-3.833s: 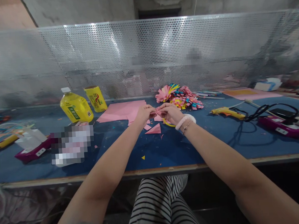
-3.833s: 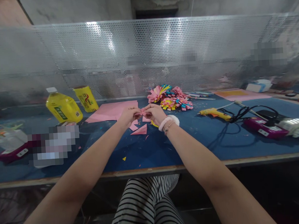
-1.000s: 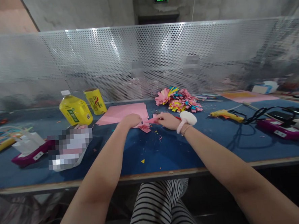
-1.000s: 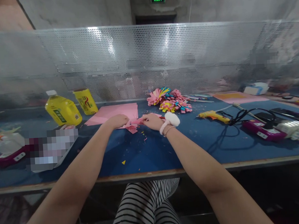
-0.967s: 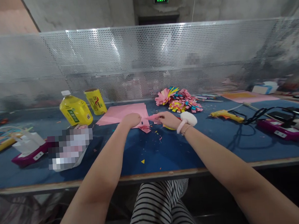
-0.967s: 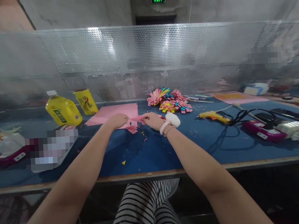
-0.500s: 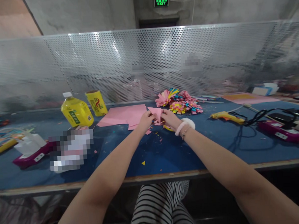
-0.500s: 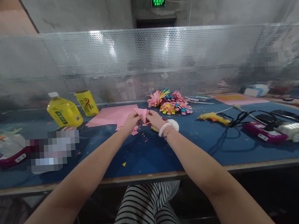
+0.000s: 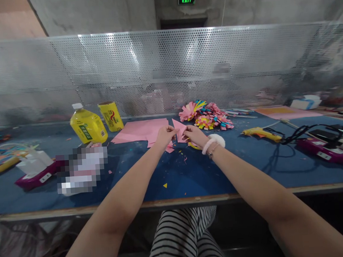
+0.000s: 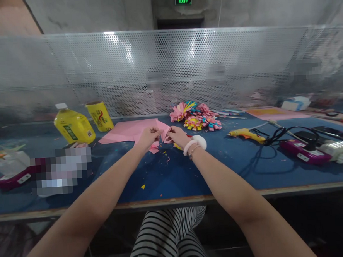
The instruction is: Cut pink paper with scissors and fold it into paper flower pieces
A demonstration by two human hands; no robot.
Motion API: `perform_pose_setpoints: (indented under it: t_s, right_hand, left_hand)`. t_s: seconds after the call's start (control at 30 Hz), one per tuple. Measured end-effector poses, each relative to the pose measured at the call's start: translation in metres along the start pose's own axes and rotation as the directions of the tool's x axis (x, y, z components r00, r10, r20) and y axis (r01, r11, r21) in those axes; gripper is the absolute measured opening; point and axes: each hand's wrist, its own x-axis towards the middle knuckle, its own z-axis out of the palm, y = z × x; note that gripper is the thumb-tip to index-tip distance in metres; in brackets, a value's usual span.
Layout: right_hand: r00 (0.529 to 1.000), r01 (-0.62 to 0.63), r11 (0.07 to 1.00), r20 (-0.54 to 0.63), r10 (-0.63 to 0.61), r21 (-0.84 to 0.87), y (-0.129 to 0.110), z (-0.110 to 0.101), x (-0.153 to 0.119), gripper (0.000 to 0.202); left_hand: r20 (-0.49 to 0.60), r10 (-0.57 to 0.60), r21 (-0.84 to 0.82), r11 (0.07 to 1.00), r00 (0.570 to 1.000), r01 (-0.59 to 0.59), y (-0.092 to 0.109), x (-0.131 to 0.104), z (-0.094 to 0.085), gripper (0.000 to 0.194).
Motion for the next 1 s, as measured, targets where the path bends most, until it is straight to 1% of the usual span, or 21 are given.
perform_pose_setpoints:
  t_s: [0.13, 0.23, 0.37, 0.5, 0.63, 0.73, 0.87, 0.93, 1.0]
  right_hand:
    - [1.000, -0.006, 1.000, 0.001, 0.006, 0.010, 0.0013, -0.0003, 0.0012, 0.007]
    - [1.000, -0.025, 1.000, 0.001, 0.025, 0.018, 0.0009, 0.0005, 0.0013, 0.008]
    - [1.000, -0.015, 1.000, 0.011, 0.015, 0.017, -0.0001, 0.0007, -0.0001, 0.005]
    - [0.999, 0.036, 0.997, -0.018, -0.037, -0.075, 0.0007, -0.0010, -0.0003, 0.006]
    - [0.996, 0.089, 0.987, 0.000, -0.090, -0.135, 0.0020, -0.0023, 0.0002, 0.005]
    - [0.998, 0.063, 0.993, 0.004, -0.063, -0.100, 0.0019, -0.0021, 0.0012, 0.004]
    - [1.000, 0.004, 1.000, 0.007, -0.004, 0.013, 0.0018, -0.0018, 0.0038, 0.004]
    - [1.000, 0.004, 1.000, -0.002, -0.004, 0.022, 0.0022, -0.0016, 0.0047, 0.003]
    - [1.000, 0.016, 1.000, -0.020, -0.016, -0.003, 0.0025, -0.0013, 0.0045, 0.005]
  left_hand:
    - [-0.035, -0.058, -0.056, 0.997, 0.998, 0.056, 0.0034, 0.0000, 0.0005, 0.022]
    - [-0.023, -0.078, -0.074, 0.994, 0.997, 0.076, 0.0060, 0.0000, -0.0005, 0.023]
    - [-0.002, -0.102, -0.095, 0.990, 0.995, 0.101, 0.0079, -0.0017, -0.0007, 0.023]
    - [-0.037, -0.135, -0.068, 0.989, 0.990, 0.132, 0.0086, -0.0049, 0.0011, 0.019]
    - [-0.036, -0.171, -0.041, 0.985, 0.985, 0.169, 0.0084, -0.0071, 0.0027, 0.016]
    - [-0.036, -0.162, -0.028, 0.987, 0.986, 0.161, 0.0075, -0.0063, 0.0029, 0.015]
    - [-0.037, -0.116, -0.024, 0.993, 0.993, 0.115, 0.0059, -0.0035, 0.0018, 0.015]
    - [-0.048, -0.109, -0.021, 0.994, 0.993, 0.108, 0.0053, -0.0027, 0.0012, 0.014]
    - [-0.066, -0.105, -0.024, 0.994, 0.992, 0.104, 0.0050, -0.0028, 0.0010, 0.015]
